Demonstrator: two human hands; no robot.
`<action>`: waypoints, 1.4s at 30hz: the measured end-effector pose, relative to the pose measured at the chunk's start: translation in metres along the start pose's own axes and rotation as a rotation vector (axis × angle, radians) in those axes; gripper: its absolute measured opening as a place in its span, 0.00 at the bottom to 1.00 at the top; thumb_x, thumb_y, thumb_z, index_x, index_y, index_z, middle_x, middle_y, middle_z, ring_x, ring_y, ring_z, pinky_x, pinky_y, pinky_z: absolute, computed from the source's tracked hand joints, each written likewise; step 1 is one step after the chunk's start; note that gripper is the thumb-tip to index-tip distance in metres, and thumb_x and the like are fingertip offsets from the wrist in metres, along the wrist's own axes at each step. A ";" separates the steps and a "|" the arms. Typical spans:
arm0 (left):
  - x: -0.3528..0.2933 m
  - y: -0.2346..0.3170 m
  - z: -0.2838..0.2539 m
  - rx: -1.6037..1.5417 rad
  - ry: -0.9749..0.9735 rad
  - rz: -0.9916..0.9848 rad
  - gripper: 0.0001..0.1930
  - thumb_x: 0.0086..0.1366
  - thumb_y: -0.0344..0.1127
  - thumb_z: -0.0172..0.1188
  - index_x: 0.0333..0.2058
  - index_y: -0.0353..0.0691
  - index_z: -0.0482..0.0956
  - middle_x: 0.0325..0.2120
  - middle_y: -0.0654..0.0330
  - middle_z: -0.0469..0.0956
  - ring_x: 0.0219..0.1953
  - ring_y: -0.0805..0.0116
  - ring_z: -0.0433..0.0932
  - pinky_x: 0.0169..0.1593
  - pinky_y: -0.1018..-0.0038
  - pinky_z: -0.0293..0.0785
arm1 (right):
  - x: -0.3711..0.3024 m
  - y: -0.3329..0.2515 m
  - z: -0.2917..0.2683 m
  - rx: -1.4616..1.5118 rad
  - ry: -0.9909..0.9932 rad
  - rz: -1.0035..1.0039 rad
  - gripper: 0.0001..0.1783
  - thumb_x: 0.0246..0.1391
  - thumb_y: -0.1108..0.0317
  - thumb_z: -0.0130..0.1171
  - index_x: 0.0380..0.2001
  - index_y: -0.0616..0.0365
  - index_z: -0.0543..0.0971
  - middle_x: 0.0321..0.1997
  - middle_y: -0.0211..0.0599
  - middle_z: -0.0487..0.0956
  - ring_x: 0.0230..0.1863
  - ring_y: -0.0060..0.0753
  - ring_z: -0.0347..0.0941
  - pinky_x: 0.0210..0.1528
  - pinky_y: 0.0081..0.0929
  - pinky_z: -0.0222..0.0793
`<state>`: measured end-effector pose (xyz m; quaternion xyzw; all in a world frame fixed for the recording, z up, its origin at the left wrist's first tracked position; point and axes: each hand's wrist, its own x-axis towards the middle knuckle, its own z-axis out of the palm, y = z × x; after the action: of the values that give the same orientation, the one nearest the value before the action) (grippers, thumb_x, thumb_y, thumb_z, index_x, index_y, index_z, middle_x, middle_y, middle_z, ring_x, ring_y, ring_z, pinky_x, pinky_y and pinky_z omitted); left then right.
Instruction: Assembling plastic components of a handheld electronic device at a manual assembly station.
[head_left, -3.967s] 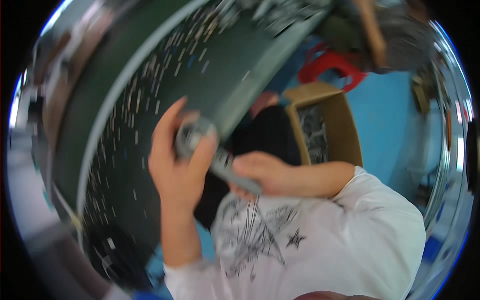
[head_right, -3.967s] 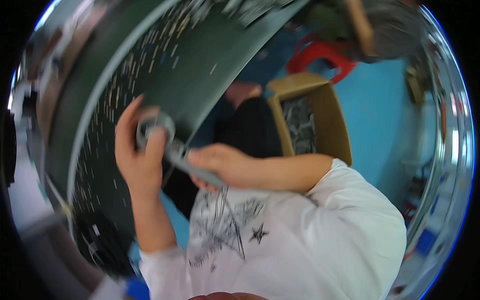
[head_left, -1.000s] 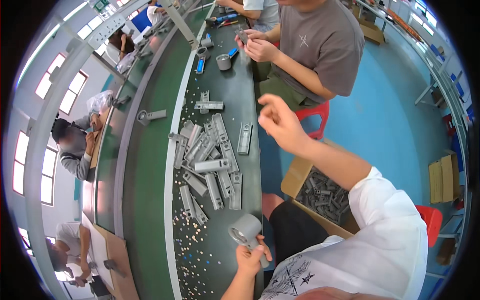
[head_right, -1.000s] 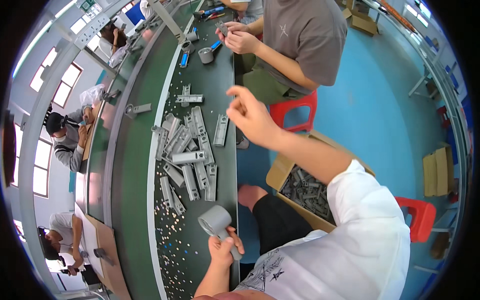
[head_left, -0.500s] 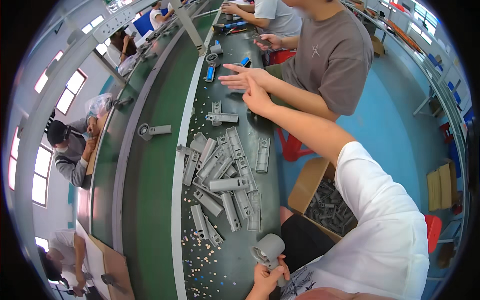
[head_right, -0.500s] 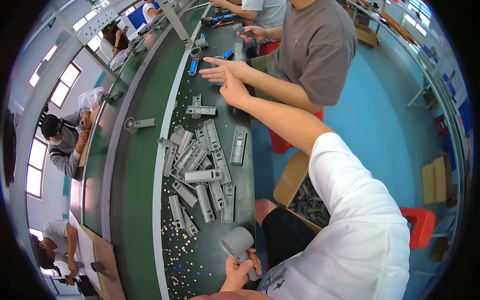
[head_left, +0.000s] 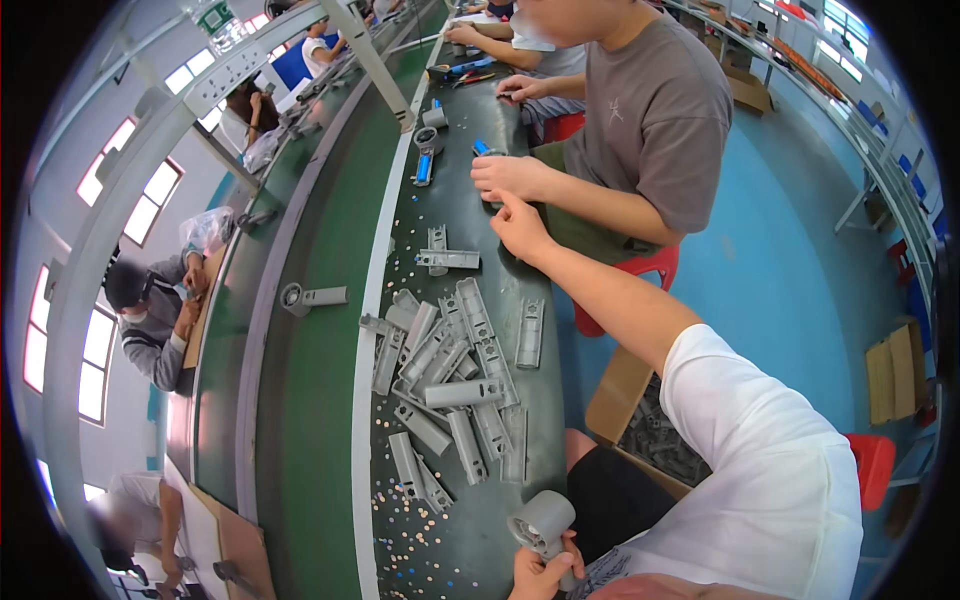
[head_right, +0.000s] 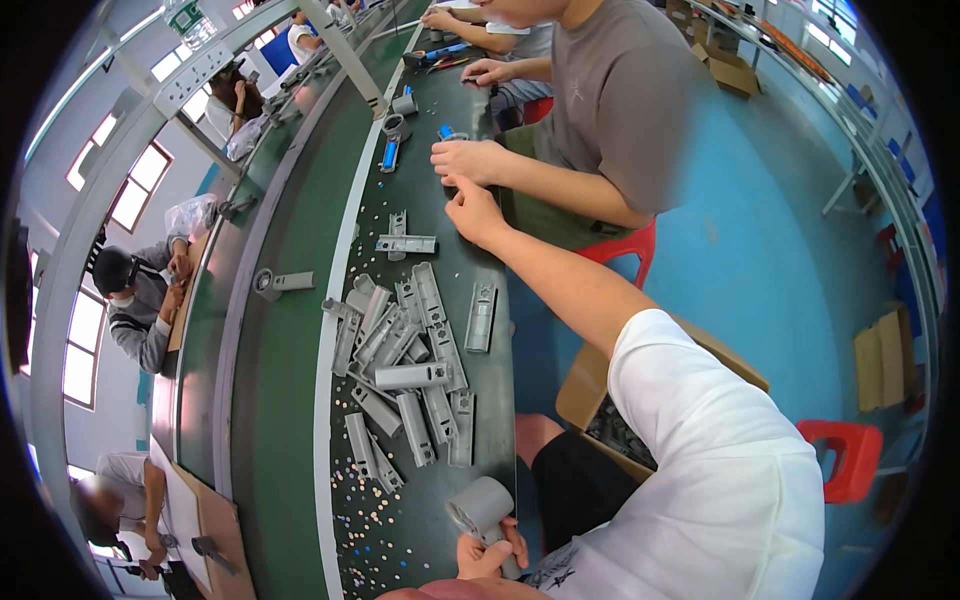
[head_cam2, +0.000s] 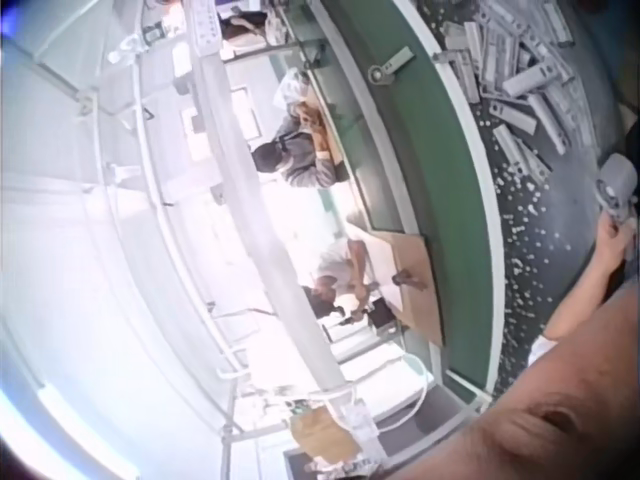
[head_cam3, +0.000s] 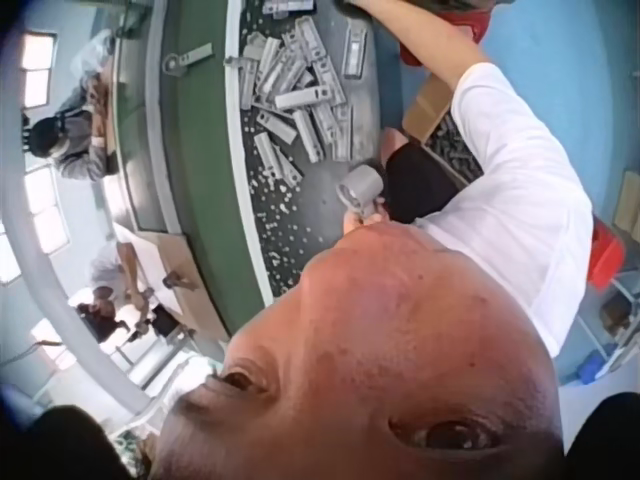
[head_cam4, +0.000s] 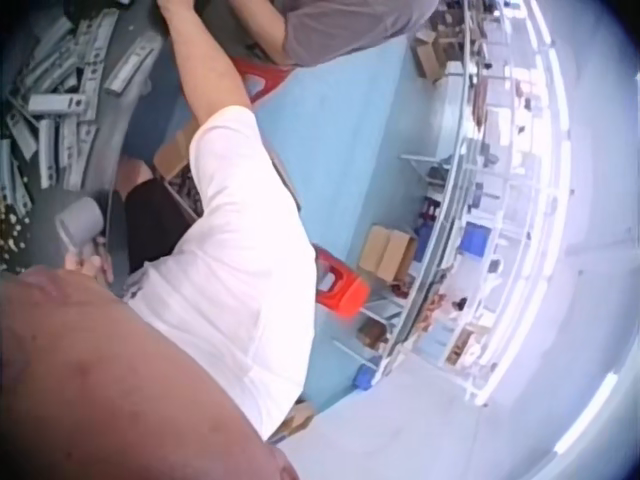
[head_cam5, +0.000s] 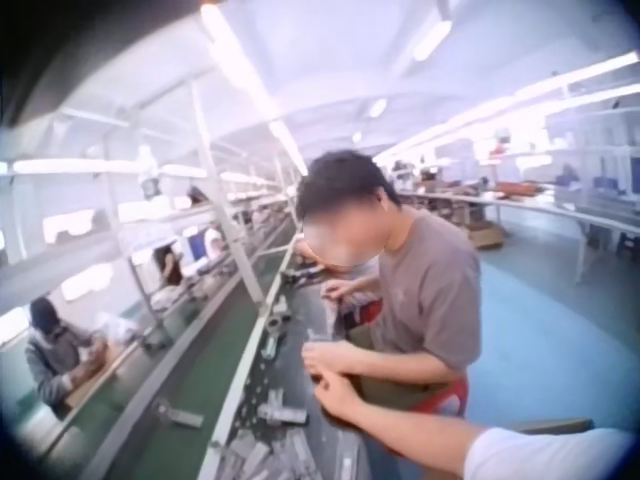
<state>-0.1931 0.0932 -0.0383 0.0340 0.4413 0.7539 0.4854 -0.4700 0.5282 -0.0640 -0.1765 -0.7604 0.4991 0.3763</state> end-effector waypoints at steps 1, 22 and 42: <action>-0.003 0.000 0.000 0.009 0.002 0.006 0.18 0.58 0.30 0.59 0.46 0.28 0.69 0.23 0.54 0.73 0.23 0.61 0.75 0.30 0.67 0.71 | 0.001 -0.003 0.004 0.031 -0.022 0.007 0.21 0.47 0.73 0.55 0.48 0.59 0.73 0.25 0.37 0.76 0.27 0.30 0.73 0.34 0.30 0.69; -0.002 -0.016 -0.010 0.159 -0.074 0.042 0.16 0.63 0.30 0.57 0.48 0.32 0.69 0.24 0.56 0.73 0.24 0.66 0.74 0.33 0.70 0.69 | 0.000 -0.003 -0.005 -0.075 -0.042 -0.067 0.12 0.54 0.67 0.56 0.39 0.60 0.80 0.24 0.36 0.75 0.26 0.26 0.70 0.33 0.29 0.66; 0.000 -0.006 0.003 0.445 0.013 0.132 0.16 0.64 0.31 0.56 0.49 0.34 0.70 0.21 0.61 0.74 0.22 0.73 0.74 0.28 0.77 0.69 | -0.043 -0.027 -0.017 -0.096 -0.272 -0.078 0.26 0.50 0.73 0.55 0.55 0.56 0.68 0.26 0.39 0.76 0.28 0.32 0.74 0.34 0.30 0.70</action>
<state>-0.1873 0.0961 -0.0410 0.1643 0.5966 0.6683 0.4128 -0.4263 0.4998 -0.0533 -0.0954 -0.8335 0.4665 0.2802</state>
